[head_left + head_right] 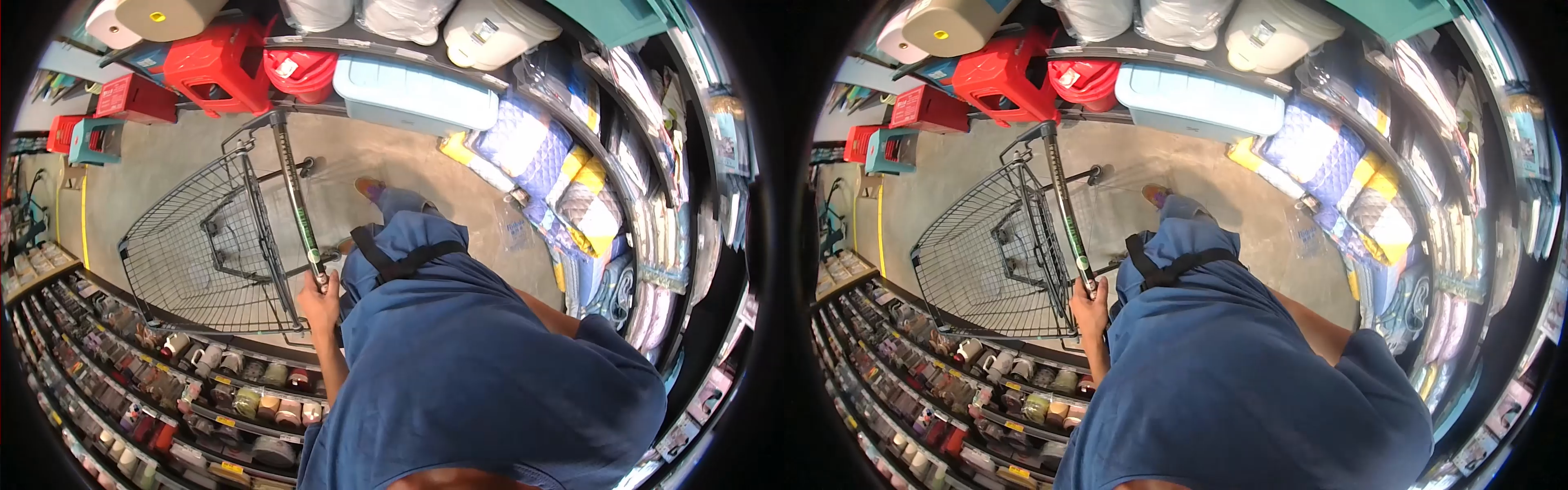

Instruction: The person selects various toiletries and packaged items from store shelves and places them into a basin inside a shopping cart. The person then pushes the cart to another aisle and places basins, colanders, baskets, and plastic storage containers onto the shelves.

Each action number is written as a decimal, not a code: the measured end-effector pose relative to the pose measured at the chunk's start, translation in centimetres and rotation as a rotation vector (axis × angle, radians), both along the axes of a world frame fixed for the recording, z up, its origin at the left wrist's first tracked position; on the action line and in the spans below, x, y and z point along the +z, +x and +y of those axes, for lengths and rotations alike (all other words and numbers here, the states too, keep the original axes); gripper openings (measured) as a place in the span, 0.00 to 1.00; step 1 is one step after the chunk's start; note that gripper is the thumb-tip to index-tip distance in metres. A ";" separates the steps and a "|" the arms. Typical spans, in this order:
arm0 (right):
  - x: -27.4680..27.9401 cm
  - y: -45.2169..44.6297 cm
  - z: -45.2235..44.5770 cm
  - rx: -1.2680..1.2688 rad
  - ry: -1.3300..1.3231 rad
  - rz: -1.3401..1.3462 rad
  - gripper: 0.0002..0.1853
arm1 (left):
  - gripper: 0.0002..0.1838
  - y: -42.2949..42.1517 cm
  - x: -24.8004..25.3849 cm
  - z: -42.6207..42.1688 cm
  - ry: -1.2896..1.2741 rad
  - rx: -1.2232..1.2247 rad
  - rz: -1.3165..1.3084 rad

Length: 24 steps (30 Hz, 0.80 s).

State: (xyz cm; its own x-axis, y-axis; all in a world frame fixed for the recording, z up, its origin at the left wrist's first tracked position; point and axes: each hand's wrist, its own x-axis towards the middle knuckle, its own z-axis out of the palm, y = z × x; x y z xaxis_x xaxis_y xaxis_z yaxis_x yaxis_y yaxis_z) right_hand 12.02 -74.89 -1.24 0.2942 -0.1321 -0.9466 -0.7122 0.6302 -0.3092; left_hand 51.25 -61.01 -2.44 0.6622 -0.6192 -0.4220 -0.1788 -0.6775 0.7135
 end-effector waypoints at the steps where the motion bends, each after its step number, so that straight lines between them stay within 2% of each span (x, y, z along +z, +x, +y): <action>1: 0.1 0.1 -0.9 0.007 0.038 -0.008 0.19 | 0.14 0.0 -0.2 0.0 0.001 -0.004 -0.011; 8: 2.1 1.0 -5.6 0.033 0.279 -0.020 0.19 | 0.15 0.1 -1.2 0.6 -0.009 0.001 -0.041; 10: 4.7 3.3 -8.9 0.340 0.366 0.086 0.19 | 0.15 0.1 -1.3 0.6 -0.012 -0.009 -0.036; 11: 6.4 4.6 -10.1 0.436 0.331 0.052 0.18 | 0.15 0.0 -1.2 0.5 -0.017 0.006 -0.039; 12: 5.7 4.0 -11.8 0.451 0.328 0.051 0.18 | 0.15 0.0 -0.8 0.4 0.002 -0.001 -0.052; 14: 3.8 1.5 -16.0 1.016 -0.264 -0.961 0.18 | 0.15 0.0 -0.5 0.3 0.022 0.000 -0.068; 16: 6.2 2.8 -20.1 0.708 0.143 -0.336 0.18 | 0.14 -0.2 -0.4 0.1 0.011 0.018 -0.044; 18: 8.5 6.3 -23.5 0.142 0.217 -0.190 0.18 | 0.14 -0.2 0.3 -0.2 0.008 0.023 -0.025; 20: 8.2 9.8 -24.8 -0.047 0.232 -0.383 0.21 | 0.14 0.1 0.8 -0.3 0.027 -0.020 -0.026; 21: 9.9 12.9 -24.2 -0.057 0.222 -0.475 0.23 | 0.13 0.1 0.3 0.1 0.001 -0.006 -0.004; 24: 7.9 17.6 -24.8 -0.100 0.408 -0.623 0.24 | 0.13 0.2 0.7 0.5 0.069 -0.067 -0.067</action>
